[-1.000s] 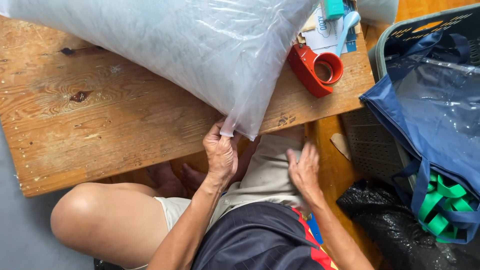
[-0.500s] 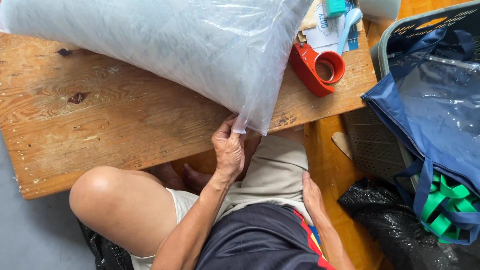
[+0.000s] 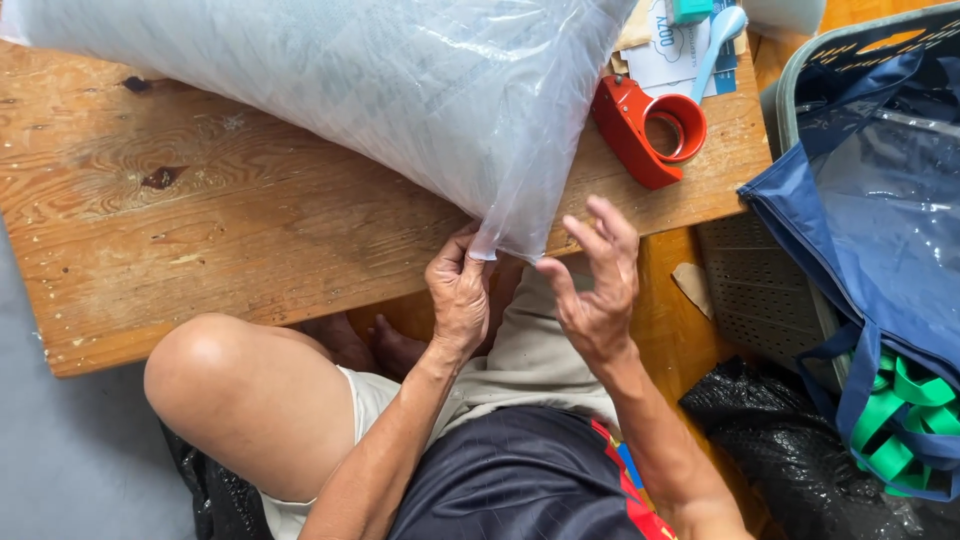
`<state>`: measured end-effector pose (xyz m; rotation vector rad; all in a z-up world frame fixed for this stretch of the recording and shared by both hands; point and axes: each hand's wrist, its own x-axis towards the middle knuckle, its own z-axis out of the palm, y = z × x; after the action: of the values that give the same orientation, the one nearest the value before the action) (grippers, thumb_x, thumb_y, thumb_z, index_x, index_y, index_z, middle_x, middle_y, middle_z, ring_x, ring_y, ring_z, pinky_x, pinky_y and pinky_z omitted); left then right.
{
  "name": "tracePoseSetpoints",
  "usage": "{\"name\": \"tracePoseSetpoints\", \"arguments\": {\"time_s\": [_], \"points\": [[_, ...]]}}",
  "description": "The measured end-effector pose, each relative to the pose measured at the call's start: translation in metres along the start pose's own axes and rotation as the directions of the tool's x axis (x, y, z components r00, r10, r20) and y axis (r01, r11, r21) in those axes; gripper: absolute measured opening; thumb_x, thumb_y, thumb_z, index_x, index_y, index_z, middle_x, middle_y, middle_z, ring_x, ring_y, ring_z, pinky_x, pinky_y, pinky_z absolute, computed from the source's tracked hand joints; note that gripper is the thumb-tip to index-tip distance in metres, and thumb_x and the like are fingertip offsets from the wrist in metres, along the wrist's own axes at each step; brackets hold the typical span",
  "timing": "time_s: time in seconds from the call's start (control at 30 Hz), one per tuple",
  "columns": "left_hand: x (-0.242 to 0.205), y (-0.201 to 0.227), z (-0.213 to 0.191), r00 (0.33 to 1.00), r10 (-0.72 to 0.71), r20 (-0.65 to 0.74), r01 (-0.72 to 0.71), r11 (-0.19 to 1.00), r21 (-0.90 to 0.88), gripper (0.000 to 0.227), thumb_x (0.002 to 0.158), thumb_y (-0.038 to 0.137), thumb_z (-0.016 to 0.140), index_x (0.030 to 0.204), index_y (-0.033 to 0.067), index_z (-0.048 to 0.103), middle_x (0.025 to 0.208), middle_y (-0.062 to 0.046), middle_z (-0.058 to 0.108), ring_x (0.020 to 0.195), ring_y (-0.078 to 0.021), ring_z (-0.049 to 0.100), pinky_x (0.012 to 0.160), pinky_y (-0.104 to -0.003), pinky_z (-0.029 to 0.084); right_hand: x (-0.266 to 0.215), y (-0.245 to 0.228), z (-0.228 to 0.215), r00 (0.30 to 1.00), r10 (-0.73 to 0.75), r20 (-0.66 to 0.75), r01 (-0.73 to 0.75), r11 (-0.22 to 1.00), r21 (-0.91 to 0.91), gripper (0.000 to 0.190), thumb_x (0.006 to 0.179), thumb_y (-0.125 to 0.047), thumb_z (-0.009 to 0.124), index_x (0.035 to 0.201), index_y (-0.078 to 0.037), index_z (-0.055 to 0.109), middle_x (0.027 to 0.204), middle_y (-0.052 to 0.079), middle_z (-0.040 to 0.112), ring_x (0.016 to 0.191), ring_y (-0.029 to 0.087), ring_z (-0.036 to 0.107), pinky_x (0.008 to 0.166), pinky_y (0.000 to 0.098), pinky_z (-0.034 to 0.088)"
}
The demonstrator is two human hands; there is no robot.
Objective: Sealing a plastic-wrapped cushion by folding the wrap and applying tape with a dispenser and smoothing tool.
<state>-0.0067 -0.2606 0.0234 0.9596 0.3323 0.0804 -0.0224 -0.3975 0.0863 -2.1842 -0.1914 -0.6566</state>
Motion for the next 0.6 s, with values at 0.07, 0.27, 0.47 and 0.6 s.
{"name": "tracePoseSetpoints", "arguments": {"time_s": [0.07,0.27,0.47,0.6], "points": [[-0.002,0.003,-0.002,1.000,0.010,0.000,-0.010,1.000,0.012,0.015,0.100,0.015,0.069,0.100,0.0002,0.072,0.112,-0.013,0.070,0.104,-0.0136,0.063,0.098,-0.040,0.057,0.035,-0.004,0.019,0.994,-0.104,-0.044,0.106,0.993,0.053,0.049,0.095,-0.035,0.078,0.135,-0.011,0.063,0.154,0.018,0.042,0.148,0.033,0.039,0.121,0.0409,0.036],[-0.031,0.085,-0.008,0.991,0.110,0.071,-0.129,0.903,0.410,0.018,0.101,0.017,0.067,0.097,0.0000,0.073,0.093,-0.011,0.073,0.088,-0.0111,0.061,0.080,-0.036,0.062,0.061,0.007,0.066,0.983,-0.184,0.028,0.185,0.982,-0.030,0.074,0.082,-0.034,0.096,0.138,-0.014,0.054,0.163,0.024,0.021,0.154,0.049,0.018,0.125,0.0591,0.024],[-0.150,0.124,-0.174,0.515,0.692,0.505,-0.577,-0.156,0.802,0.057,0.071,0.027,0.092,0.116,0.0044,0.067,0.124,-0.020,0.056,0.107,-0.0374,0.060,0.090,-0.051,0.057,0.056,0.008,0.069,0.985,-0.168,0.037,0.169,0.985,-0.019,0.072,0.083,-0.031,0.095,0.136,-0.014,0.051,0.164,0.024,0.018,0.155,0.048,0.016,0.125,0.0604,0.022],[-0.210,0.035,-0.285,0.697,0.709,-0.110,-0.148,0.292,0.945,0.082,0.094,0.059,0.042,0.148,-0.0041,0.037,0.138,-0.026,0.043,0.123,-0.0316,0.048,0.108,-0.041,0.039,0.056,0.011,0.070,0.988,-0.147,0.044,0.148,0.989,-0.022,0.072,0.083,-0.033,0.096,0.137,-0.016,0.051,0.164,0.024,0.016,0.155,0.049,0.015,0.125,0.0634,0.020]]}}
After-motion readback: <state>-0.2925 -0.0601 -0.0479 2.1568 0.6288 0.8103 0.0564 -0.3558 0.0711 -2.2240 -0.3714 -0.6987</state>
